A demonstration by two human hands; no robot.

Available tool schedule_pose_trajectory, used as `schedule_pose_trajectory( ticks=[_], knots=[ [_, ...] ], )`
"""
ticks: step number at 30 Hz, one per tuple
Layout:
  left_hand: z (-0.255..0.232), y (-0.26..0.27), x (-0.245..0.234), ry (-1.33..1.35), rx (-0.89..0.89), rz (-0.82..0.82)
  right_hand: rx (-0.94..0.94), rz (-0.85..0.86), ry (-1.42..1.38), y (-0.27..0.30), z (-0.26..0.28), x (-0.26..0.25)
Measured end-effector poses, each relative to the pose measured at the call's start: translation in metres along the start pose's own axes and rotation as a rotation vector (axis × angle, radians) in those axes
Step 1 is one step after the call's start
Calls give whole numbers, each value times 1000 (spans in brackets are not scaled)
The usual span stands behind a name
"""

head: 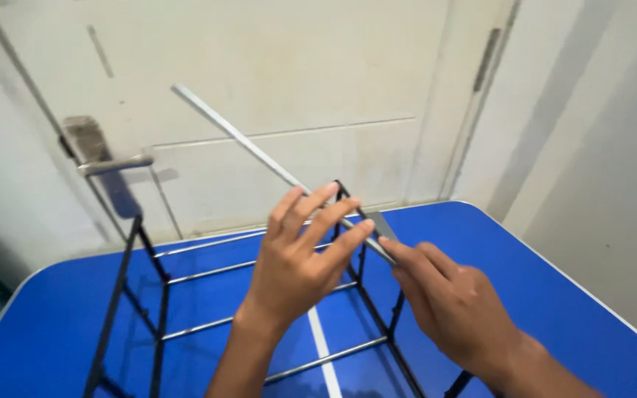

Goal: The person assembles a metal rack by inserting multiple silver rods into a black frame on a blue table. They repeatedly pick up rods and fit them into slots on both sides of the frame, gradually building the structure.

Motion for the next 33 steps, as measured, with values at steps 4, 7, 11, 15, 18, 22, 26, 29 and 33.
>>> schedule_pose_trajectory(
  ticks=[4,7,11,15,18,22,26,29,33],
  knots=[
    [26,28,-31,-107,-107,-39,-237,57,64,-37,35,8],
    [42,40,-42,-144,-148,-55,-316,161,155,-64,58,16],
    [58,49,-46,-199,-165,-79,-173,513,455,-104,79,37],
    [68,56,-52,-307,-209,-99,-112,621,531,-146,99,52],
    [74,60,-53,-357,-265,-123,-168,685,524,-179,114,55],
    [80,63,-47,-329,-297,-151,58,763,300,-208,118,64],
    [87,70,-39,-308,-325,-99,22,594,47,-202,97,85],
    [96,74,-41,-386,-308,-27,-70,491,-61,-191,78,112],
    [102,73,-48,-407,-388,26,-21,425,-297,-167,51,142]
  ],
)
Point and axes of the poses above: each hand's wrist, its own y-axis away from the middle knuckle, its own x-axis out of the palm, z = x × y, the point moved 2 cm from there along -y, towards the middle knuckle
